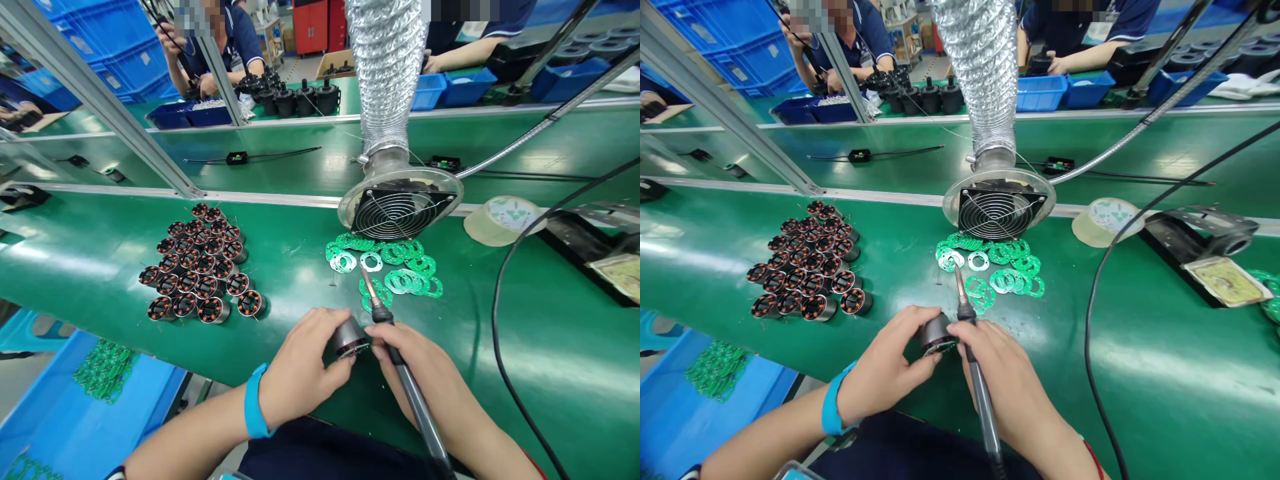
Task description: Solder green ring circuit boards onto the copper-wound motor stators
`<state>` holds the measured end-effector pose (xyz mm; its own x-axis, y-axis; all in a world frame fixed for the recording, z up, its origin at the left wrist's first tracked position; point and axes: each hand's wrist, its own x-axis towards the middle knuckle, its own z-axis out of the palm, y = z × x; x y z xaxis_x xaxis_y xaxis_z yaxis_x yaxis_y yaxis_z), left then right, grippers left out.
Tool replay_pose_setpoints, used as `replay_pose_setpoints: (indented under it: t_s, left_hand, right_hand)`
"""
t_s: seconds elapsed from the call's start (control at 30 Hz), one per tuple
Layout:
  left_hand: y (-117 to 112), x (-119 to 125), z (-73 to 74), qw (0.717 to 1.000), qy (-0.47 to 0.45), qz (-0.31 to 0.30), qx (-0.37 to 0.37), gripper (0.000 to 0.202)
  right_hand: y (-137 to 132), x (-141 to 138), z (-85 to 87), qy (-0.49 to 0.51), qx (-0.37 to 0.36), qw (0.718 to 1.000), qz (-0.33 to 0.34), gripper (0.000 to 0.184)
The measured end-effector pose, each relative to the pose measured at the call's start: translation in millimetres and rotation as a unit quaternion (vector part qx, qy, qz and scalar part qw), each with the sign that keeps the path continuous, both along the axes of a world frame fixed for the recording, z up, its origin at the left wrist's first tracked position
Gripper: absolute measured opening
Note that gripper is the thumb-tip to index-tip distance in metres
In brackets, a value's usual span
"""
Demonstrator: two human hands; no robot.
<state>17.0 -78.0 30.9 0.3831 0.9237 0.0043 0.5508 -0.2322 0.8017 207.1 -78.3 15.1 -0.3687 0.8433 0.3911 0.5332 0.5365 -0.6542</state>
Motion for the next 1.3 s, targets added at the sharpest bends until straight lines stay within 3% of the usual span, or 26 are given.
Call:
replay_pose_setpoints:
  t_s: [0.07,0.13,0.23,0.33,0.43,0.5,0.6,0.7,0.83,1.0,1.07,1.1,1.17,1.23,1.3]
  left_hand:
    - [-3,1,-4.6,0.994,0.034,-0.024,0.105,0.047]
    - [-4,0,-4.7,0.992,0.043,-0.016,0.12,0.049]
    - [-1,-1,3.5,0.999,-0.012,0.034,-0.04,0.041]
    - [3,-2,13.1,0.97,-0.097,0.046,-0.216,0.04]
    - [4,-1,17.4,0.957,-0.126,0.023,-0.26,0.045]
    - [5,-1,16.9,0.955,-0.117,0.001,-0.272,0.043]
    - [8,-2,13.5,0.926,-0.172,-0.018,-0.334,0.039]
    - [12,-4,10.3,0.865,-0.253,-0.035,-0.433,0.035]
    - [14,-2,5.5,0.803,-0.286,-0.026,-0.522,0.031]
    - [12,9,-2.9,0.735,-0.29,-0.003,-0.613,0.025]
    - [17,10,1.1,0.743,-0.277,-0.008,-0.61,0.024]
    - [23,9,6.1,0.765,-0.266,-0.007,-0.586,0.025]
    - [41,1,21.0,0.834,-0.238,0.007,-0.498,0.029]
    - [69,-12,37.6,0.902,-0.196,0.044,-0.382,0.034]
    - [107,-24,49.7,0.943,-0.137,0.096,-0.286,0.022]
  right_hand:
    - [-1,-4,-0.9,0.064,-0.117,0.991,-0.022,0.027]
    - [-2,-7,-2.2,0.164,-0.229,0.959,-0.034,0.026]
    - [-2,-6,-3.7,0.293,-0.294,0.91,-0.012,0.027]
    - [-1,-3,-2.3,0.331,-0.314,0.89,0.021,0.033]
    - [0,-3,1.0,0.308,-0.339,0.888,0.035,0.034]
    - [0,-4,1.8,0.261,-0.341,0.903,0.033,0.032]
    - [-4,-4,-0.8,0.206,-0.266,0.942,0.01,0.035]
    - [-12,-1,-2.8,0.187,-0.155,0.97,-0.001,0.048]
    - [-18,1,0.3,0.156,-0.092,0.982,0.057,0.04]
    - [-15,2,-0.1,0.019,0.156,0.984,0.082,0.026]
    - [-12,9,0.8,-0.049,0.217,0.972,0.078,0.02]
    - [-9,15,2.0,-0.071,0.232,0.967,0.072,0.02]
    - [-1,37,5.3,-0.112,0.244,0.962,0.039,0.021]
    - [13,67,8.0,-0.161,0.251,0.954,-0.041,0.022]
    - [34,102,7.3,-0.224,0.274,0.928,-0.118,0.025]
